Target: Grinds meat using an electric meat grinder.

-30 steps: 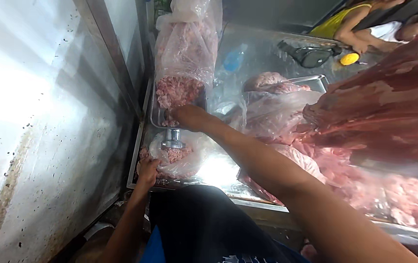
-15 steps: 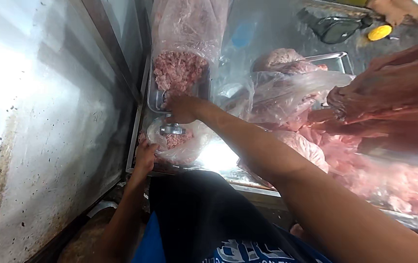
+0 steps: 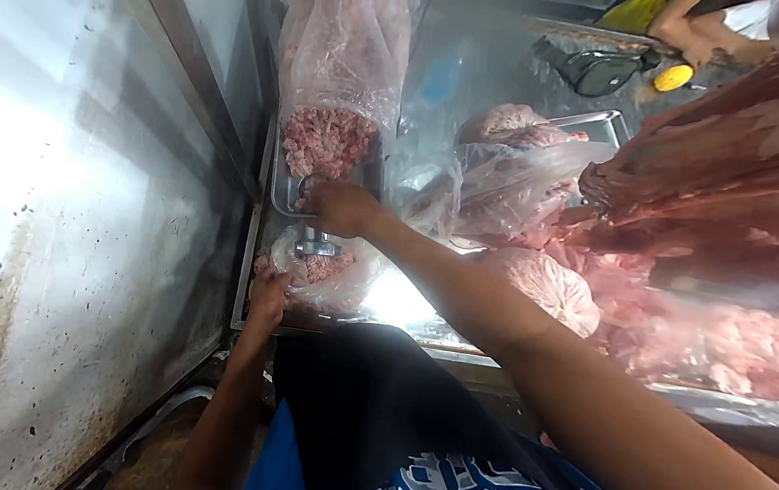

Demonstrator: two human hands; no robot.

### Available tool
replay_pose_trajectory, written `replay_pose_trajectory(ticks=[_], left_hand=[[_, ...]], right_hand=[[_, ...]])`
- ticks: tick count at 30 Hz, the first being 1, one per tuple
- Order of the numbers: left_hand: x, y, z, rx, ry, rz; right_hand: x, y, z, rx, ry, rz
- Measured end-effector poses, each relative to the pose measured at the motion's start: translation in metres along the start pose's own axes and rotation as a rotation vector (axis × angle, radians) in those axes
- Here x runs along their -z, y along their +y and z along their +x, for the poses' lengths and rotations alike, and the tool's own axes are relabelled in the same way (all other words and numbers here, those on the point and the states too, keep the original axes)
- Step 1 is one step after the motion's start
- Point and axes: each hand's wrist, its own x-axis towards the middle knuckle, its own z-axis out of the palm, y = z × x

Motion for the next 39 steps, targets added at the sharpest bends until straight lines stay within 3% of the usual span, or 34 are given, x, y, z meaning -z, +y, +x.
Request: replay_pose_trajectory(ticks=[3, 5, 8, 10, 16, 21, 30, 34, 37, 39], left_hand=[[-0.001, 0.000, -0.004, 0.010, -0.010, -0.006], [-0.002, 0.000, -0.004, 0.022, -0.018, -0.004], [-0.004, 0.002, -0.004, 0.021, -0.026, -0.011], [-0.003, 0.003, -0.003, 0.015, -0.018, -0.019], [-0.006, 0.003, -0.005, 0.021, -0.014, -0.038], [-0.008, 0.000, -0.003, 0.000, -0.041, 0.008], [-0.012, 0.006, 0.003, -0.005, -0.035, 0.014], [-0.008, 0.002, 0.003, 0.007, -0.019, 0.018], [-0.004, -0.001, 0.000, 0.026, -0.014, 0.020], [-0.004, -0.003, -0.002, 0.039, -0.016, 0.019]], right_hand=[[-0.014, 0.008, -0.008, 0.132, 0.369, -0.063], [-0.017, 0.008, -0.010, 0.086, 0.451, -0.073], [-0.008, 0.002, -0.007, -0.149, 0.229, 0.038], [-0.006, 0.002, -0.001, -0.192, 0.147, 0.097], [-0.001, 0.006, 0.002, -0.070, 0.028, 0.180], [-0.008, 0.012, 0.017, 0.035, -0.101, 0.063], [0.015, 0.004, 0.021, -0.025, -0.371, 0.125], [0.015, 0.002, 0.018, -0.028, -0.343, 0.107], [0.005, 0.002, 0.010, -0.059, -0.116, 0.066], [-0.003, 0.006, 0.006, 0.029, 0.065, 0.015]])
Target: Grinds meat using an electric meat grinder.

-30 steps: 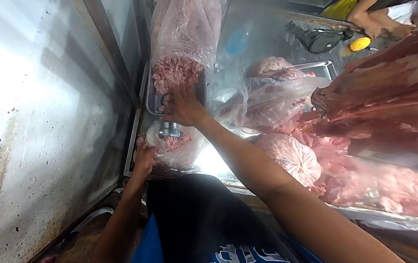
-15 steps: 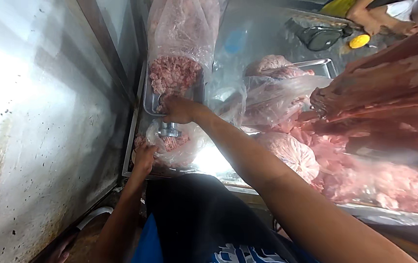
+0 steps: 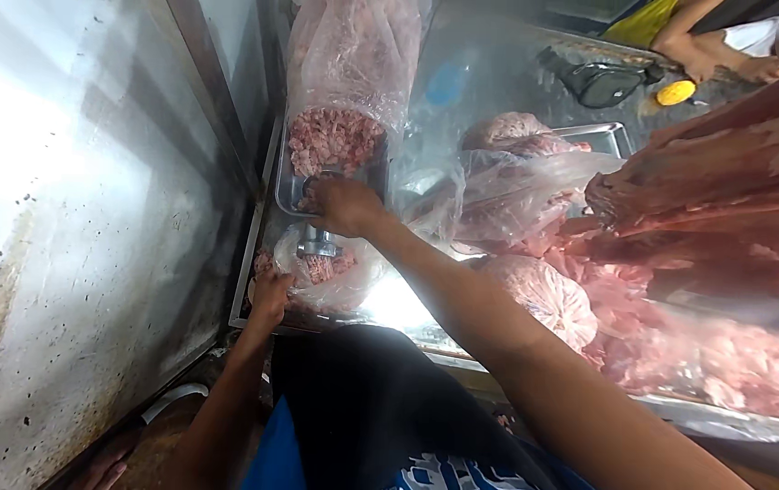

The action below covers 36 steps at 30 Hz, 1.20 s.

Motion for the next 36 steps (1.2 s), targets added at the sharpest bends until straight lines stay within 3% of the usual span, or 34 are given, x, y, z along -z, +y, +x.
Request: replay_pose_trajectory(ticks=[2, 5, 8, 11, 14, 16, 19, 23, 25, 29, 36], left_hand=[[-0.001, -0.002, -0.001, 0.002, -0.004, 0.009], [-0.005, 0.000, 0.002, -0.028, -0.017, 0.024], [-0.008, 0.005, 0.004, -0.047, -0.015, 0.026], [-0.006, 0.008, 0.005, -0.050, -0.001, 0.062], [-0.004, 0.006, 0.008, -0.046, 0.008, 0.071], [-0.002, 0.005, 0.008, -0.040, 0.011, 0.057], [-0.001, 0.003, 0.007, -0.042, 0.009, 0.036], [0.000, 0.000, 0.006, -0.040, 0.003, 0.021], [-0.002, -0.002, 0.005, -0.028, 0.008, 0.032], [-0.005, -0.001, 0.008, -0.018, 0.011, 0.058], [-0.003, -0.001, 0.011, -0.039, 0.019, 0.072]], right_hand=[[-0.008, 0.008, 0.002, 0.199, 0.094, 0.002], [-0.011, 0.015, 0.010, 0.493, 0.089, 0.004], [-0.010, 0.016, 0.013, 0.590, 0.048, -0.027], [-0.008, 0.013, 0.011, 0.478, 0.031, -0.082], [0.000, -0.001, 0.004, 0.171, -0.064, -0.180], [0.001, -0.006, 0.001, 0.077, -0.093, -0.191], [-0.008, 0.000, 0.001, 0.119, 0.021, -0.159], [-0.017, 0.010, -0.003, 0.363, 0.262, -0.072], [-0.012, 0.010, -0.003, 0.367, 0.106, -0.060], [-0.001, 0.001, 0.011, 0.193, -0.228, -0.135], [0.016, -0.012, 0.019, -0.049, -0.446, -0.034]])
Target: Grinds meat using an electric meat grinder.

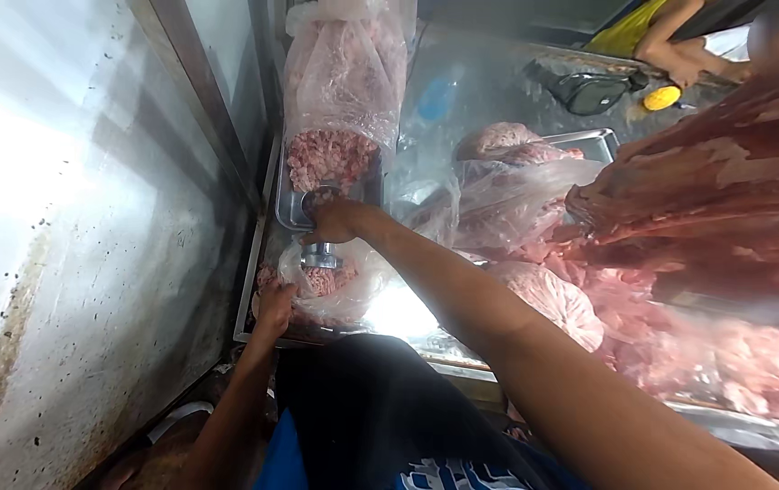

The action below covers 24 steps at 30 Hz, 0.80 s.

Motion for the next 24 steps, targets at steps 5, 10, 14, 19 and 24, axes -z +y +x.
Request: replay_pose_trajectory(ticks=[5, 10, 14, 19, 24], left_hand=[[0.006, -0.002, -0.003, 0.000, 0.009, 0.015], [0.006, -0.012, -0.006, 0.036, 0.002, 0.027], [0.000, -0.007, -0.006, 0.034, -0.010, 0.066], [0.000, -0.002, -0.001, -0.018, -0.011, 0.059], [0.003, -0.006, 0.001, 0.005, 0.010, 0.064]], right_hand=[[-0.002, -0.001, -0.006, -0.013, 0.048, 0.052], [-0.034, 0.018, -0.004, 0.275, 0.628, -0.084], [-0.029, 0.014, -0.011, 0.257, 0.526, -0.046], [-0.017, 0.006, -0.008, 0.116, 0.291, 0.029], [-0.008, 0.003, -0.005, 0.072, 0.112, 0.083]])
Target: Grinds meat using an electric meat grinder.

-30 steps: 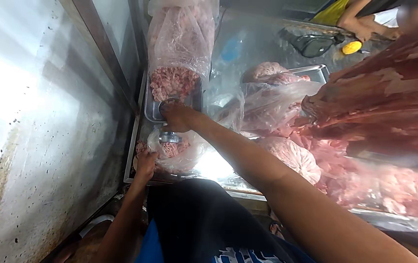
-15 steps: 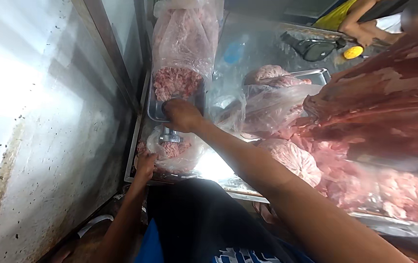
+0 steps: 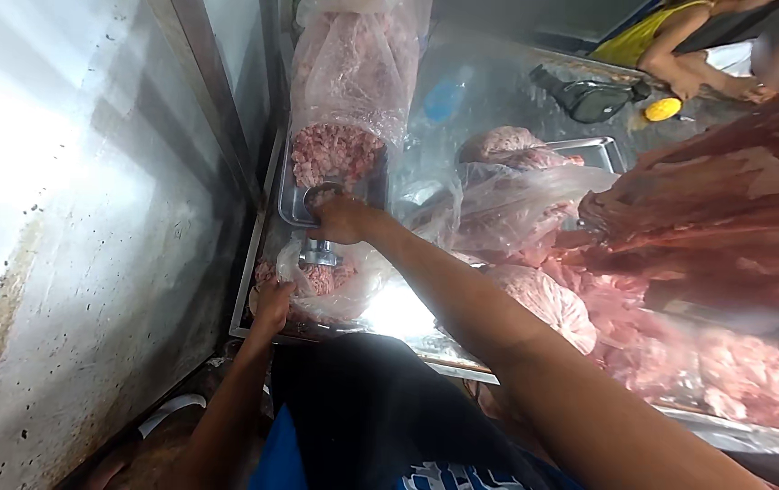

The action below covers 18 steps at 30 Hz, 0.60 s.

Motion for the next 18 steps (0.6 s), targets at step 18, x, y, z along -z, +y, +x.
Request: replay_pose_trajectory(ticks=[18], left_hand=[[-0.003, -0.003, -0.006, 0.035, -0.001, 0.028]], right_hand=[[-0.016, 0.014, 0.003, 0.093, 0.267, -0.050]])
